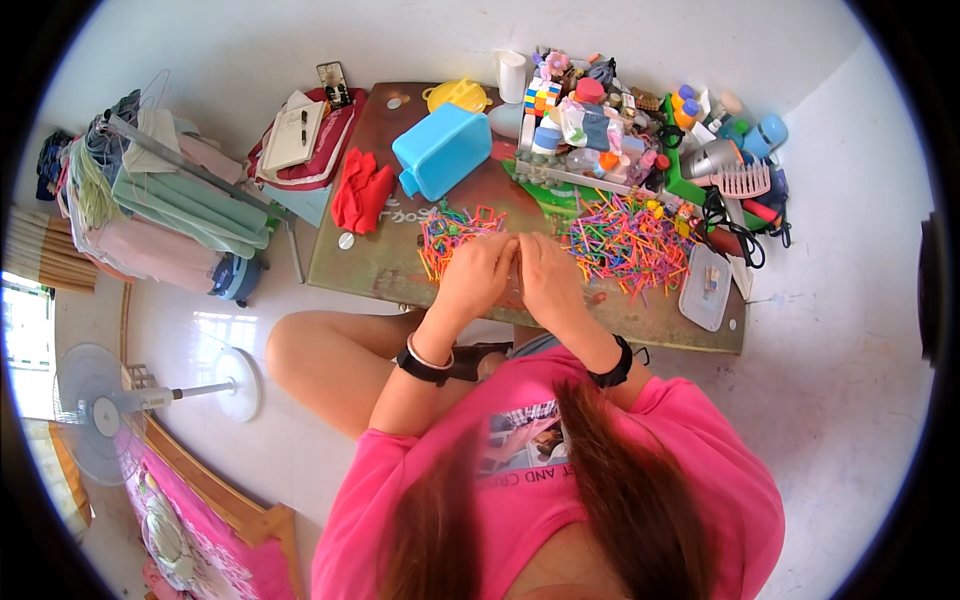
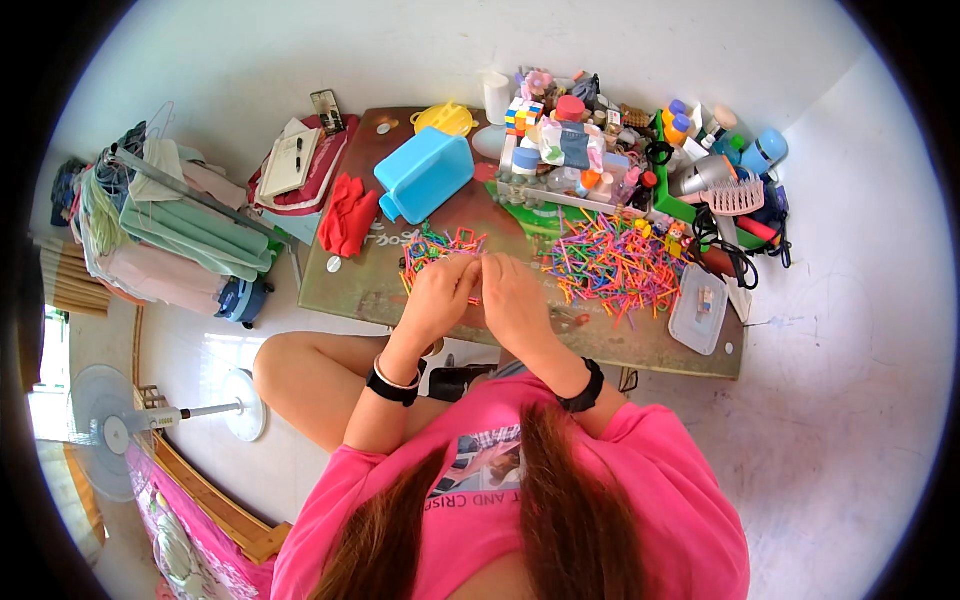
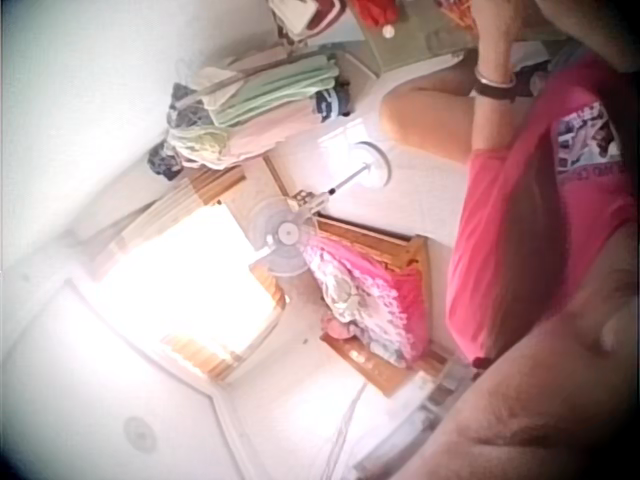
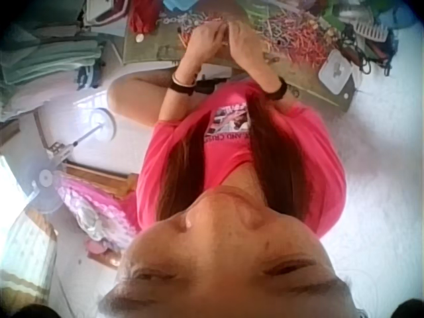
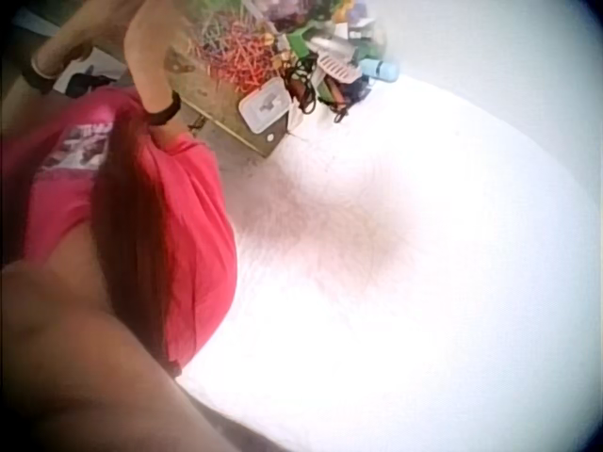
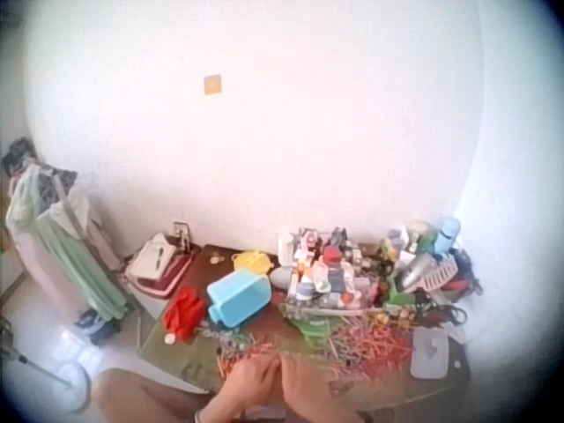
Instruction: The person assembles colorful plastic chain links together by hand while sitting at a desk.
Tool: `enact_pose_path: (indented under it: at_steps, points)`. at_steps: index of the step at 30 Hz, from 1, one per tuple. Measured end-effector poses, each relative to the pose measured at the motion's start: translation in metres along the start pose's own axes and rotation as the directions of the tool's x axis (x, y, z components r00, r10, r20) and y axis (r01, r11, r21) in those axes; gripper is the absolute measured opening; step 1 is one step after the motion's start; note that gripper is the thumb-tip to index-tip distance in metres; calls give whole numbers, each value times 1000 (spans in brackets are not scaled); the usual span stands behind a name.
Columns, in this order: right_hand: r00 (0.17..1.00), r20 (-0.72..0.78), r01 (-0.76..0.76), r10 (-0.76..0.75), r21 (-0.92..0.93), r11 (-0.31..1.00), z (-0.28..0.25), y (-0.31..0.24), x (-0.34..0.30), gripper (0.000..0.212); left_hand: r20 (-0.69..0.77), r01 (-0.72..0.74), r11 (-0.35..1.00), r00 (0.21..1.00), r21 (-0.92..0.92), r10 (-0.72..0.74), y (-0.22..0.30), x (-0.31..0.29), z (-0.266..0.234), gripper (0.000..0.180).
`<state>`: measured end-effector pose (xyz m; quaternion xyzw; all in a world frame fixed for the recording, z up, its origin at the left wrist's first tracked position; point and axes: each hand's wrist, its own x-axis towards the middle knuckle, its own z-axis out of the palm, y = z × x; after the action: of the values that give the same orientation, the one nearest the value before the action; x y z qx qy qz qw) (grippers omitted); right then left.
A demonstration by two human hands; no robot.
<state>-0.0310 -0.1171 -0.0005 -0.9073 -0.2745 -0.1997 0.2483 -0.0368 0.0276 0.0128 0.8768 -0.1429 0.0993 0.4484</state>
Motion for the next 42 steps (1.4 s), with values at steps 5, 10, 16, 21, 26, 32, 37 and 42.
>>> enact_pose_path:
  at_steps: [5,10,16,21,26,32,37,42]
  points:
    - [984,77,-171,158,204,964,1,5,-5,21,-52,-78,997,996,4,78,-1,-3,5,17]
    - [895,255,-443,366,604,662,9,15,-7,18,-61,-106,994,992,30,107,7,-8,14,13]
    - [757,497,-520,425,851,-70,24,19,-17,20,-140,-157,986,976,57,164,12,-10,22,15]
    - [999,-20,41,-40,82,996,6,33,-6,25,75,215,974,975,-73,-209,14,-5,11,18]
    - [989,-142,56,-43,89,994,-6,21,2,31,-87,-23,995,996,-102,14,5,-5,24,13]
    - [967,-39,-201,253,496,845,-6,13,-2,22,-160,-171,977,976,-127,150,12,-8,23,8]
    - [815,364,-461,452,879,122,23,23,-11,18,-172,-263,964,952,-38,253,9,-8,28,12]
    - [901,254,-431,351,449,782,-4,24,-2,19,0,79,987,997,-143,-80,10,-9,20,12]
